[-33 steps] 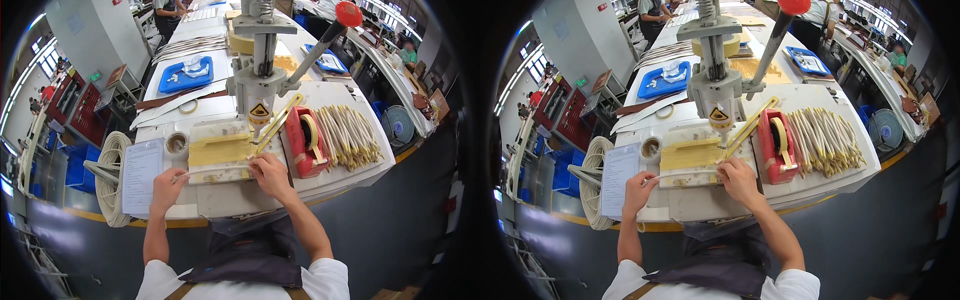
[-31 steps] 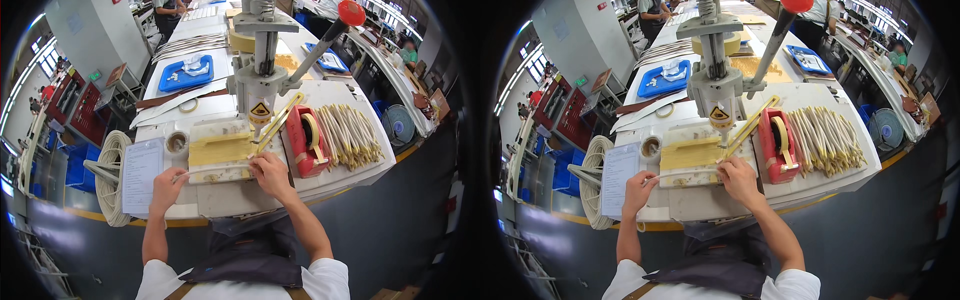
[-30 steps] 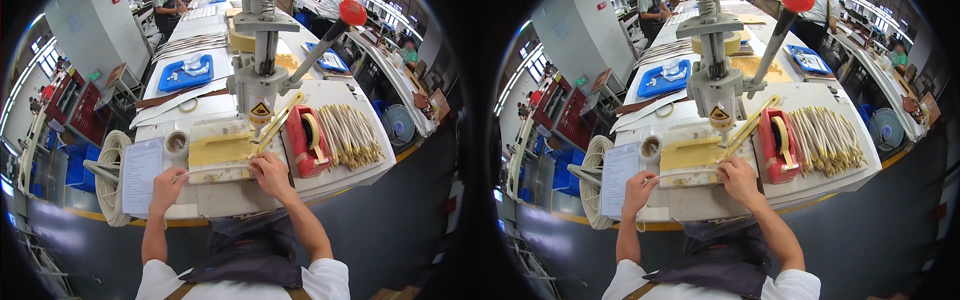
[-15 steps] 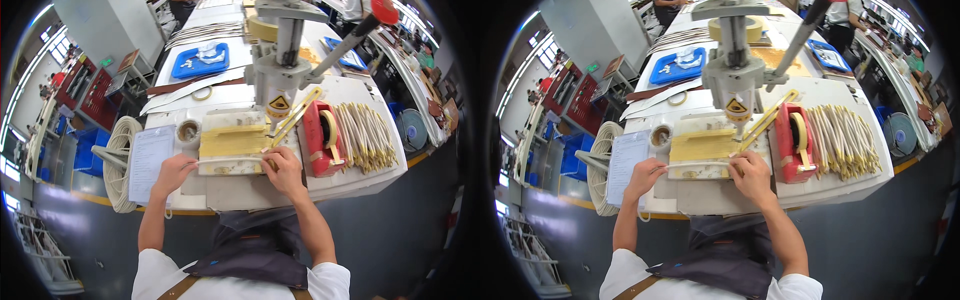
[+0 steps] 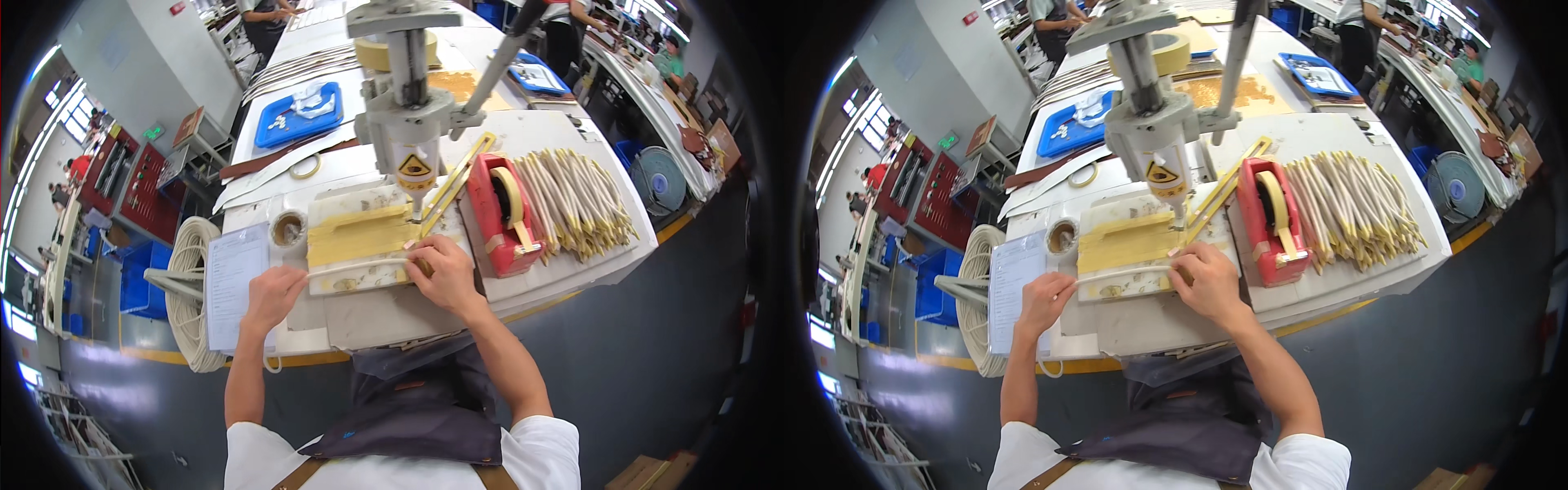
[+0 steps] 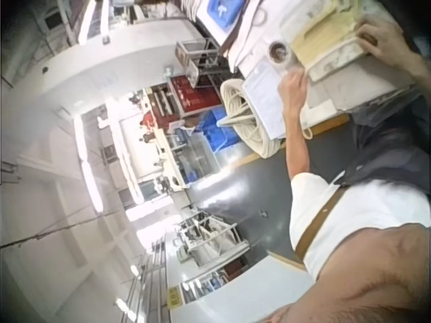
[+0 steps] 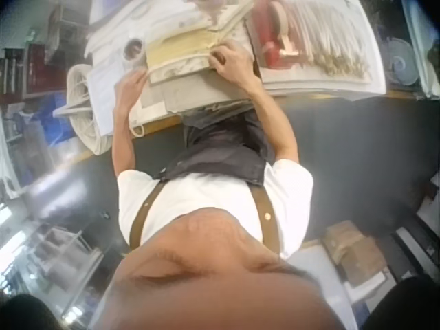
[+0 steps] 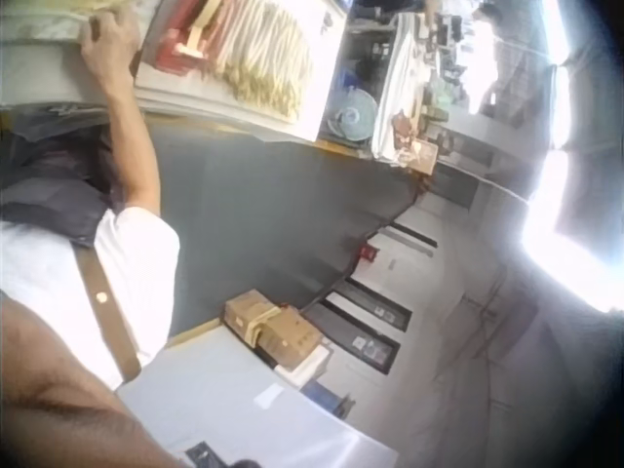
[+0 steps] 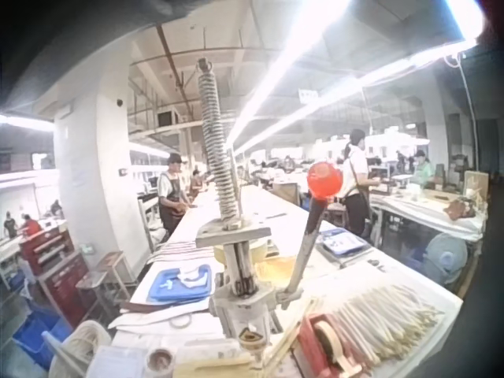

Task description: The person inserts a white cable into a yellow plastic sleeve and uses a manual press machine to crimp the connection. They repeat this process for multiple cables, pulling new lengths from a coil and stacking the finished units on the table.

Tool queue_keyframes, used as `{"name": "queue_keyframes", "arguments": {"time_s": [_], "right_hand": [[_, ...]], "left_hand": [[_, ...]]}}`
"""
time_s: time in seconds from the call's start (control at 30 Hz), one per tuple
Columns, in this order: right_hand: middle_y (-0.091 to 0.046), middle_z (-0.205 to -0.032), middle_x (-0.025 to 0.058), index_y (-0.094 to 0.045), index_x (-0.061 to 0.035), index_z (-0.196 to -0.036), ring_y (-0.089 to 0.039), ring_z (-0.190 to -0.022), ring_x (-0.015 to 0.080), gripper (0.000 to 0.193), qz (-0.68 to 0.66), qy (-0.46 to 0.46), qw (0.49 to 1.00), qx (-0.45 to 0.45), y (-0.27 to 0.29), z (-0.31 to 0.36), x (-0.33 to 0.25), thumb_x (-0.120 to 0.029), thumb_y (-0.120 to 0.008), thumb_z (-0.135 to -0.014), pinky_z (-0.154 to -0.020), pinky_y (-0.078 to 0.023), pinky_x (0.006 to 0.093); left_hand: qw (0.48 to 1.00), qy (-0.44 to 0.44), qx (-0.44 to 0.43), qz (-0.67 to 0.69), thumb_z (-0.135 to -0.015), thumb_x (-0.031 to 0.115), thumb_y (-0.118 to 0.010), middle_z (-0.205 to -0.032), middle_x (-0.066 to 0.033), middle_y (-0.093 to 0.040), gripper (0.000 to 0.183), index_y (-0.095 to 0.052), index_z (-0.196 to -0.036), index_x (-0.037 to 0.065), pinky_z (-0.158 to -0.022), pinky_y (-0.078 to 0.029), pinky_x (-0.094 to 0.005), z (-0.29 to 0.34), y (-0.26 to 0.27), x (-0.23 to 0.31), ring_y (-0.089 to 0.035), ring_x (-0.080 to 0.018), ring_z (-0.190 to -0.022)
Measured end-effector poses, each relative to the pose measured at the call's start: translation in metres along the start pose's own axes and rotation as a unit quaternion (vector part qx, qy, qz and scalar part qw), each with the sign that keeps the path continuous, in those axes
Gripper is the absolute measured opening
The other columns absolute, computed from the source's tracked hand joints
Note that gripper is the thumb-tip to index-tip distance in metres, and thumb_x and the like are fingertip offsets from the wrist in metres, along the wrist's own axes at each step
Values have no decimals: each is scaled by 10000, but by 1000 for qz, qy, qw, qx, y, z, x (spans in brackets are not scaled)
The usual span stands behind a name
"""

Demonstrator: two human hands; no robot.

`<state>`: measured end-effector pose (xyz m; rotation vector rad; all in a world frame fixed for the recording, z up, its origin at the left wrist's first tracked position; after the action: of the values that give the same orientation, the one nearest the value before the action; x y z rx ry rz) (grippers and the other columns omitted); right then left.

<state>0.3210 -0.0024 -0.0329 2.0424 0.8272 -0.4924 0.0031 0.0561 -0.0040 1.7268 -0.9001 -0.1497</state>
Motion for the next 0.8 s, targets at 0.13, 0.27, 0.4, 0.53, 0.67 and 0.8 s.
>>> {"name": "queue_keyframes", "arguments": {"time_s": [0.13, 0.27, 0.4, 0.53, 0.67, 0.8], "right_hand": [[-674, -1065, 108, -711, -60, -973, -664, -923, 298, 238, -16, 47, 999, -7, 13, -1, -10, -162, -785, -772, -795, -544, 388], [-679, -1108, 138, -688, -35, -1068, -692, -817, 249, 279, -103, 16, 994, 36, 82, 9, -38, -170, -758, -834, -663, -567, 344], [-710, -923, 131, -728, -8, -990, -650, -592, 221, 197, 64, -141, 982, 105, 168, -14, -18, -141, -690, -849, -582, -534, 304], [-638, -620, 97, -751, 24, -832, -606, -532, 164, 192, 65, -298, 948, -87, 181, -23, 27, -150, -679, -795, -524, -494, 300], [-586, -520, 72, -746, 40, -737, -564, -450, 134, 211, -50, -409, 897, -158, 185, -38, 28, -165, -700, -756, -434, -435, 283], [-618, -572, 53, -749, 7, -767, -570, -443, 106, 192, -115, -439, 873, -179, 190, -33, 46, -179, -719, -806, -417, -445, 263]], "left_hand": [[998, -13, 57, -5, -811, 106, -739, -817, -84, -699, 75, -730, -855, 47, -684, -510, -372, 10, -6, -3, -650, -284, -761], [995, 24, 94, 24, -795, 72, -757, -817, -104, -691, 111, -719, -881, 12, -699, -482, -337, 25, 5, 1, -642, -238, -752], [939, 168, 101, 283, -820, -18, -708, -807, -78, -696, 38, -710, -848, 7, -729, -492, -328, 42, 3, 26, -652, -188, -775], [765, 293, 56, 571, -865, 6, -713, -853, -56, -704, 45, -702, -867, -37, -770, -502, -287, 60, -27, 68, -654, -144, -812], [767, 197, -116, 599, -906, 54, -715, -880, -77, -700, 137, -710, -979, -61, -787, -542, -291, 63, -48, 118, -668, -159, -842], [683, 170, -190, 685, -956, 57, -660, -920, -80, -697, 150, -709, -1028, -64, -784, -531, -255, 61, -60, 157, -643, -119, -826]]}}
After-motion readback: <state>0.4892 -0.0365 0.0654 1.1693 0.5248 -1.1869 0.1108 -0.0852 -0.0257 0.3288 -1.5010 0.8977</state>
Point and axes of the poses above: each hand's wrist, its own z-axis away from the middle knuckle, its own y-axis out of the back of the hand, x = y × z, the point moved 3 cm from there along -z, towards the middle knuckle
